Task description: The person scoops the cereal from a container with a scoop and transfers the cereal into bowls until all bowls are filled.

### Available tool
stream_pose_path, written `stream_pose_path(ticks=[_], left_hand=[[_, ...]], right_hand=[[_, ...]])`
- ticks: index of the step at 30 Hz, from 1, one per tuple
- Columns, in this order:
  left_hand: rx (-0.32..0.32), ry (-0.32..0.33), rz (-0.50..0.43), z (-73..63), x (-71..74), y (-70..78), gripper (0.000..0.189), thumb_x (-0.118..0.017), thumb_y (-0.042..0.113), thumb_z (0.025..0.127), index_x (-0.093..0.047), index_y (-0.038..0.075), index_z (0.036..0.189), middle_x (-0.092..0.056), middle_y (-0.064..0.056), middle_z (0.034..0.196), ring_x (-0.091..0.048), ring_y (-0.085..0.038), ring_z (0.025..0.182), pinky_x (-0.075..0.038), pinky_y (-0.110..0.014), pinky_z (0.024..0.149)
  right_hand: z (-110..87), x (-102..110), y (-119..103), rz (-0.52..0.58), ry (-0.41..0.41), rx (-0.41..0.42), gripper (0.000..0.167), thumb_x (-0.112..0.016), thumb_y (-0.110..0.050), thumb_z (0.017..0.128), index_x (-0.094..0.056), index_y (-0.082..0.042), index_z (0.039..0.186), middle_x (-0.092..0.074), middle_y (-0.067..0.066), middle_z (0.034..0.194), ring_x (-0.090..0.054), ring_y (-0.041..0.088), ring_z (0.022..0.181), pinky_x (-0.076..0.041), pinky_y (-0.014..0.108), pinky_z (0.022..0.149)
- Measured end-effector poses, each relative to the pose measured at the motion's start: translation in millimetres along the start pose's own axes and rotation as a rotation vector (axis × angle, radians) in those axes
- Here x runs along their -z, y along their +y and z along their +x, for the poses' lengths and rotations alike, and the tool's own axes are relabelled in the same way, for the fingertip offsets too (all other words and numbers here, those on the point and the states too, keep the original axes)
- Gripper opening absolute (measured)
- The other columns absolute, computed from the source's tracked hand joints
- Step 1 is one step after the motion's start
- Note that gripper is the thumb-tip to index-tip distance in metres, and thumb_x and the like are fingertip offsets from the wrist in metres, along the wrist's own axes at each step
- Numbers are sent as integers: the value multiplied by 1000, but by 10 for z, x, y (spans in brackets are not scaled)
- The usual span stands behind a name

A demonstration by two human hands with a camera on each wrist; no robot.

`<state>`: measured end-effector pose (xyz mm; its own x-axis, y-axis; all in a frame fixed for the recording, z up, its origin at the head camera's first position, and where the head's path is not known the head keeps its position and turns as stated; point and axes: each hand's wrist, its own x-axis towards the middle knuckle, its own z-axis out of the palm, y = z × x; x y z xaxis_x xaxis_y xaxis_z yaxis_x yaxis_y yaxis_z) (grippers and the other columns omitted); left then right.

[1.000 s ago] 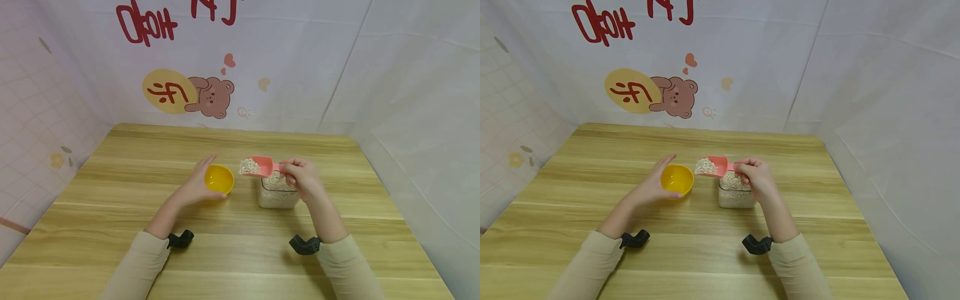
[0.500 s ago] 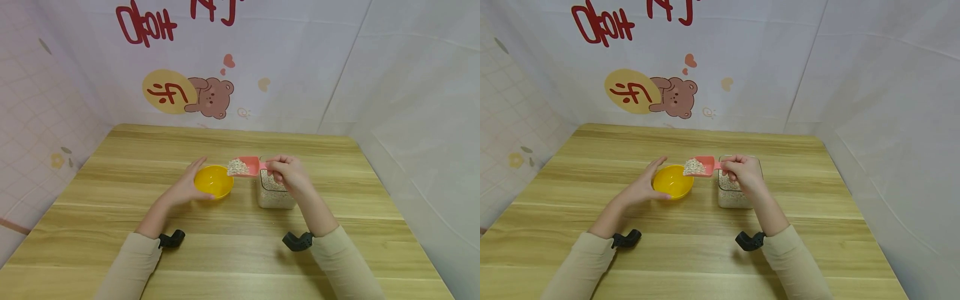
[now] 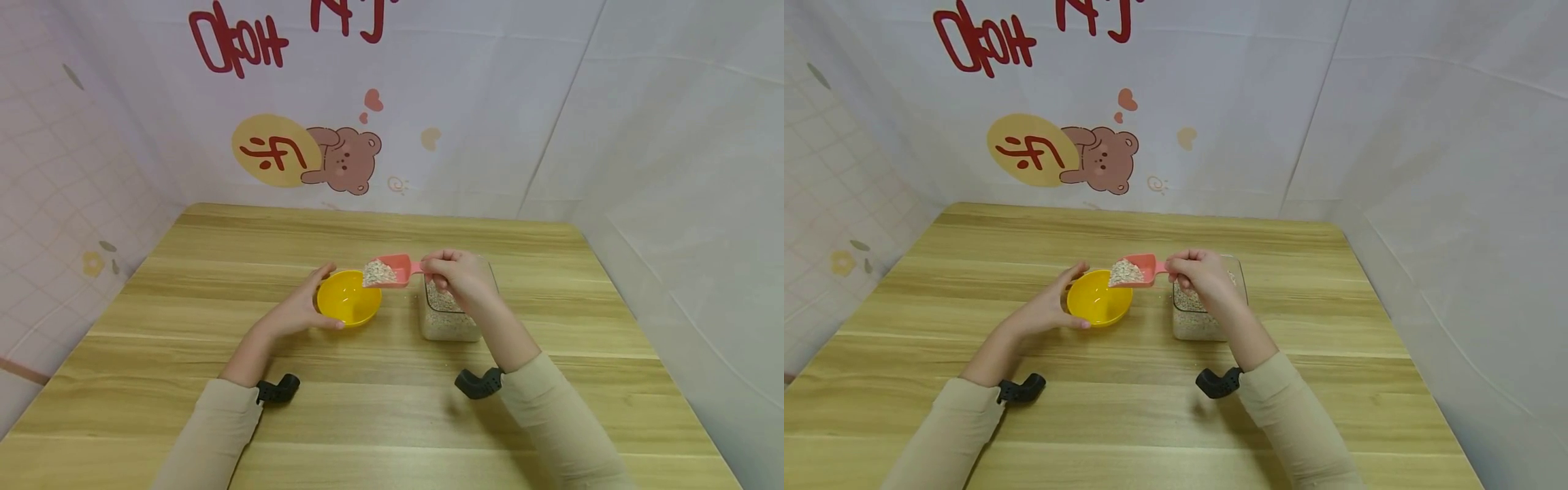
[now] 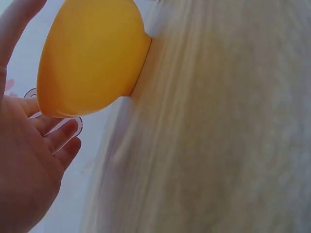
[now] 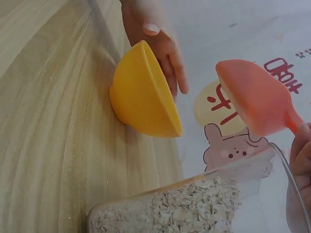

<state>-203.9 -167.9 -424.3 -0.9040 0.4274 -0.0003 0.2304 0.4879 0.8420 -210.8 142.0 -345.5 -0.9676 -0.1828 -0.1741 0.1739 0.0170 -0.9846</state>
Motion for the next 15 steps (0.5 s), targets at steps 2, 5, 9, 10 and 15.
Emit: stream_pose_path(ticks=[2, 5, 9, 10, 15], left_hand=[[2, -6, -4, 1, 1, -8, 116, -87, 35, 68, -11, 11, 154, -17, -11, 156, -23, -31, 139, -21, -55, 109], [0, -13, -5, 3, -2, -22, 118, -87, 36, 68, -11, 10, 154, -18, -10, 157, -21, -30, 140, -19, -54, 110], [6, -18, -14, 10, -13, -49, 119, -87, 37, 67, -10, 8, 154, -18, -9, 157, -20, -29, 140, -18, -54, 111], [11, -19, -19, 11, -17, -55, 119, -87, 37, 67, -10, 9, 154, -18, -9, 157, -21, -29, 140, -18, -54, 111], [19, -28, -30, 12, -30, -89, 118, -86, 37, 68, -10, 9, 154, -18, -13, 156, -23, -33, 138, -20, -56, 109]], right_hand=[[29, -16, 4, -14, -8, -11, 21, -66, -7, 88, -62, 6, 105, -60, 7, 71, -40, 10, 50, -34, 21, 49], [70, -44, 7, -4, -28, -14, 20, -64, -4, 89, -61, 7, 104, -60, 7, 69, -39, 10, 49, -32, 21, 48], [117, -82, 5, 12, -49, -7, 17, -62, -1, 88, -60, 8, 103, -59, 7, 68, -39, 9, 48, -33, 21, 46], [125, -89, 5, 7, -51, -7, 17, -62, -1, 88, -61, 8, 103, -60, 7, 68, -40, 9, 48, -33, 21, 46], [152, -115, 3, -41, -52, 0, 18, -63, -1, 87, -62, 8, 102, -60, 8, 69, -40, 9, 49, -35, 20, 46]])
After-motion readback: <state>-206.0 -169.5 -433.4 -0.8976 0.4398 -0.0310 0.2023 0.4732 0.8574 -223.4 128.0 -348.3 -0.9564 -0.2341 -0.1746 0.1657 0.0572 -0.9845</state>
